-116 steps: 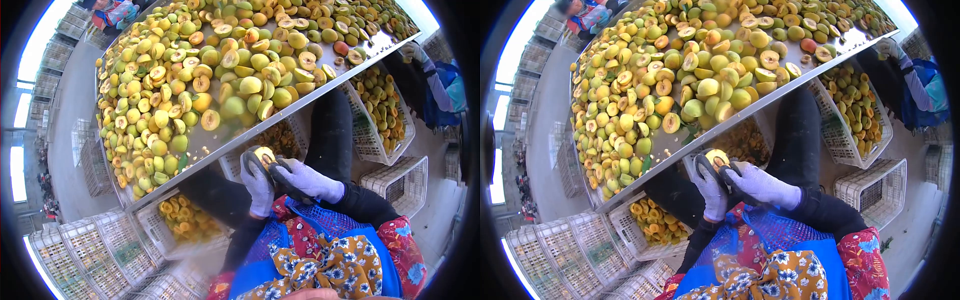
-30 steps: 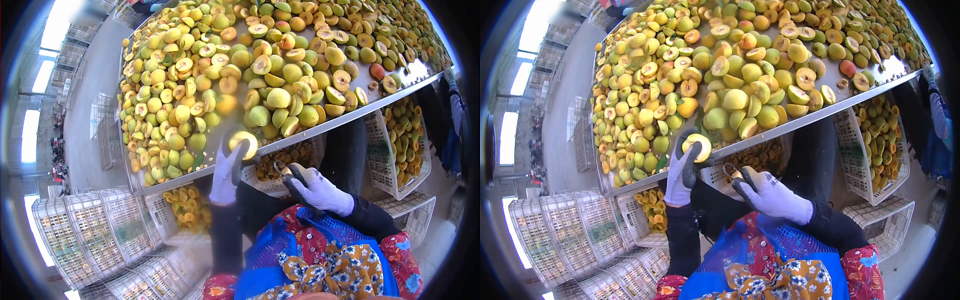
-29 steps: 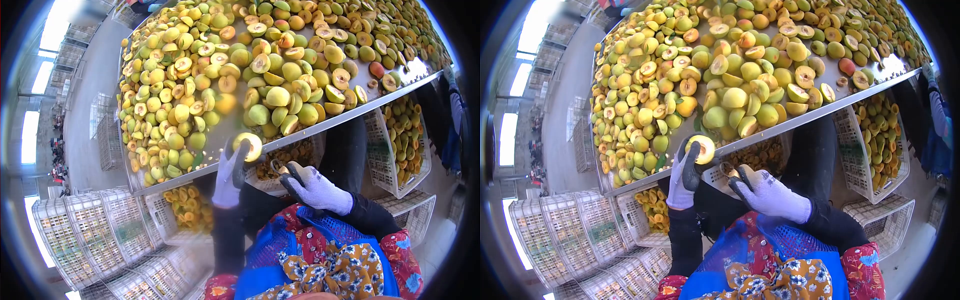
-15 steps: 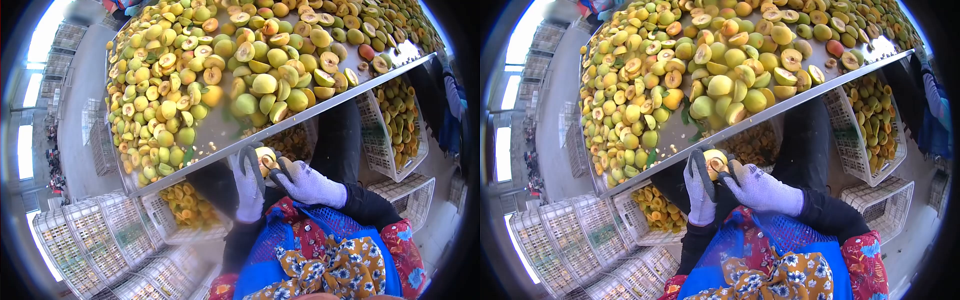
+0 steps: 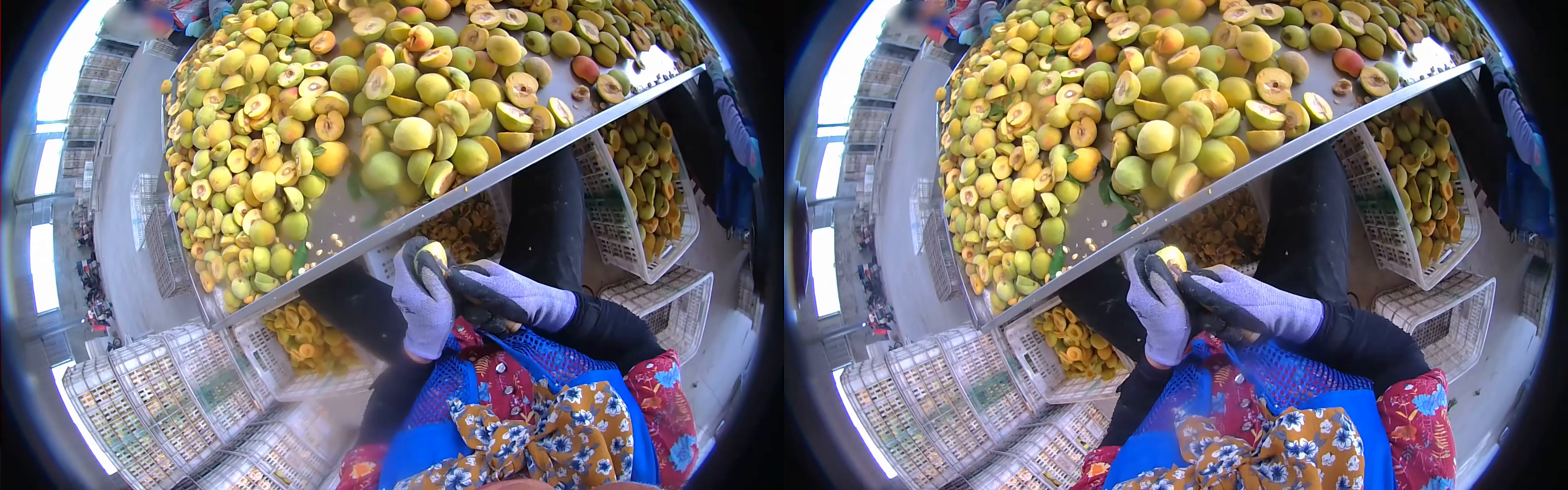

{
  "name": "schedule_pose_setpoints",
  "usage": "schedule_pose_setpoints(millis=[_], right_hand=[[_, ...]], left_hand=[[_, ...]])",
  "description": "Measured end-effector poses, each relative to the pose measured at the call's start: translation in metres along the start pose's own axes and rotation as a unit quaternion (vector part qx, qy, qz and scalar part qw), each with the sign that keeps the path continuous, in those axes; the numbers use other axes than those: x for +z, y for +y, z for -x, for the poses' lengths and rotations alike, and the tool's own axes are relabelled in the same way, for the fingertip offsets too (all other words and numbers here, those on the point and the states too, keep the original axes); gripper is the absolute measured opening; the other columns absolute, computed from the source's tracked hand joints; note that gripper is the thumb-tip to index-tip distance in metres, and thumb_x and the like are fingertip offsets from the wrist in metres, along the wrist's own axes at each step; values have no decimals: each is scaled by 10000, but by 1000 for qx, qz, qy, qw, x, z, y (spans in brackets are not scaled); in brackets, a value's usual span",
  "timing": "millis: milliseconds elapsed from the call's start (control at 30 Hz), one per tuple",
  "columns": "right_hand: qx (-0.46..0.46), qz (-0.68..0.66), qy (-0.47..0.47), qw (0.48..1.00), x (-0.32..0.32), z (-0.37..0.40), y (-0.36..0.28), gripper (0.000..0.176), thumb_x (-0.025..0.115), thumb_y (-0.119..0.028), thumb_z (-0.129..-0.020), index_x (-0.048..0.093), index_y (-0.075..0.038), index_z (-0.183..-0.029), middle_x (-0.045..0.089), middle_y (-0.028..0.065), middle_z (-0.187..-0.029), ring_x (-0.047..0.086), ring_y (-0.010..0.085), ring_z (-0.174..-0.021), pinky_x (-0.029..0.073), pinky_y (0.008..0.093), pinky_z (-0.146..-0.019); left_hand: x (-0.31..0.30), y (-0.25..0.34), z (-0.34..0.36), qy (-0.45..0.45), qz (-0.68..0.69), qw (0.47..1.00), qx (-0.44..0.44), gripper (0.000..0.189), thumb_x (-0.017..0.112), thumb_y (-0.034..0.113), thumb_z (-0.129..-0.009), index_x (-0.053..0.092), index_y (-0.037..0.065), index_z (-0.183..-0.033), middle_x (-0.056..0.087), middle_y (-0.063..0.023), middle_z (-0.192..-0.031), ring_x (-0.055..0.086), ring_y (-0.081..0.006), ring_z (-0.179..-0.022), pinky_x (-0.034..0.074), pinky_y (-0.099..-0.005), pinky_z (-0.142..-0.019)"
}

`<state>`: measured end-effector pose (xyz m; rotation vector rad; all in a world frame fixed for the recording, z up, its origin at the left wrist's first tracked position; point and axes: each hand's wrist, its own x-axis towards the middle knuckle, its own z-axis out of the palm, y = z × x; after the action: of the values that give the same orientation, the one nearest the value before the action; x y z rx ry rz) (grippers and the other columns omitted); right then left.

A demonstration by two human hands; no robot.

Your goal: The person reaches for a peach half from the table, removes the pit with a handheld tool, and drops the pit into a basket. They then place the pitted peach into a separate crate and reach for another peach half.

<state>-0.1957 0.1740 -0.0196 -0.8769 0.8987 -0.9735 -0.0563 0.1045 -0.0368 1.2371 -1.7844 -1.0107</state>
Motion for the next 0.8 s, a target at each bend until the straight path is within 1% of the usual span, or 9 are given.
schedule_pose_setpoints(millis=[167, 233, 300, 367, 400, 433, 533, 700, 800], right_hand=[[222, -295, 22, 929, -3, 4, 0, 259, 620, -242, -900, 534, -53, -1055, 536, 62, -709, 567, 200, -577, 448, 300, -505], [190, -389, 6, 901, -4, 6, 14, 270, 570, -354, -979, 549, -85, -990, 510, 6, -637, 527, 115, -497, 414, 251, -433], [-120, -13, 45, 992, -2, 0, 26, 343, 526, -434, -997, 545, -97, -938, 499, -8, -625, 502, 79, -473, 388, 223, -398], [-103, -27, 54, 993, -5, 2, 25, 377, 523, -469, -998, 545, -103, -911, 494, -13, -618, 488, 64, -456, 371, 209, -373], [70, -239, 41, 968, -6, 8, 18, 370, 543, -463, -990, 546, -102, -909, 493, -12, -616, 485, 67, -450, 368, 209, -365], [237, -434, 24, 869, -5, 12, 13, 364, 563, -458, -981, 548, -102, -908, 492, -11, -615, 483, 71, -445, 364, 209, -358], [229, -396, 68, 886, 1, 14, 3, 361, 586, -453, -970, 550, -103, -892, 491, -9, -599, 476, 77, -421, 358, 200, -344], [238, -563, -52, 789, -8, 13, 37, 362, 497, -398, -1022, 554, -64, -896, 451, 19, -573, 364, 70, -373, 309, 188, -303], [252, -616, -83, 742, -4, 14, 38, 381, 503, -402, -1019, 556, -43, -904, 462, 31, -589, 366, 66, -375, 298, 175, -297]], left_hand=[[-5, 5, -6, -120, -19, 990, -69, 202, 476, 126, -1001, 566, -8, -1123, 651, -208, -969, 664, -334, -851, 521, -393, -761], [-3, -3, -3, -121, -42, 991, -32, 199, 474, 129, -1002, 565, -3, -1121, 651, -207, -949, 662, -337, -839, 519, -397, -749], [3, -9, 1, -93, -85, 991, 47, 196, 469, 136, -1005, 572, 6, -1110, 651, -204, -922, 659, -340, -826, 516, -404, -738], [2, -4, 0, -111, -44, 993, 6, 202, 460, 149, -1010, 578, 8, -1094, 649, -203, -907, 656, -341, -826, 510, -408, -743], [0, -2, 0, -121, -24, 992, -16, 206, 456, 155, -1012, 581, 9, -1087, 648, -202, -900, 654, -341, -826, 507, -410, -746], [-4, 0, -3, -157, 2, 984, -89, 211, 444, 154, -1011, 585, 8, -1069, 646, -202, -899, 651, -344, -832, 501, -406, -750], [-6, -17, -6, -217, 32, 972, -83, 202, 441, 135, -1003, 582, 10, -1077, 644, -202, -896, 649, -343, -838, 501, -400, -745], [-1, -19, 5, -155, -50, 983, 83, 280, 437, 212, -1021, 604, -12, -1031, 658, -169, -892, 657, -296, -824, 511, -365, -756], [2, -24, 3, -247, 219, 922, -204, 353, 423, 299, -1045, 612, 1, -1050, 663, -113, -885, 649, -194, -819, 514, -319, -748]])
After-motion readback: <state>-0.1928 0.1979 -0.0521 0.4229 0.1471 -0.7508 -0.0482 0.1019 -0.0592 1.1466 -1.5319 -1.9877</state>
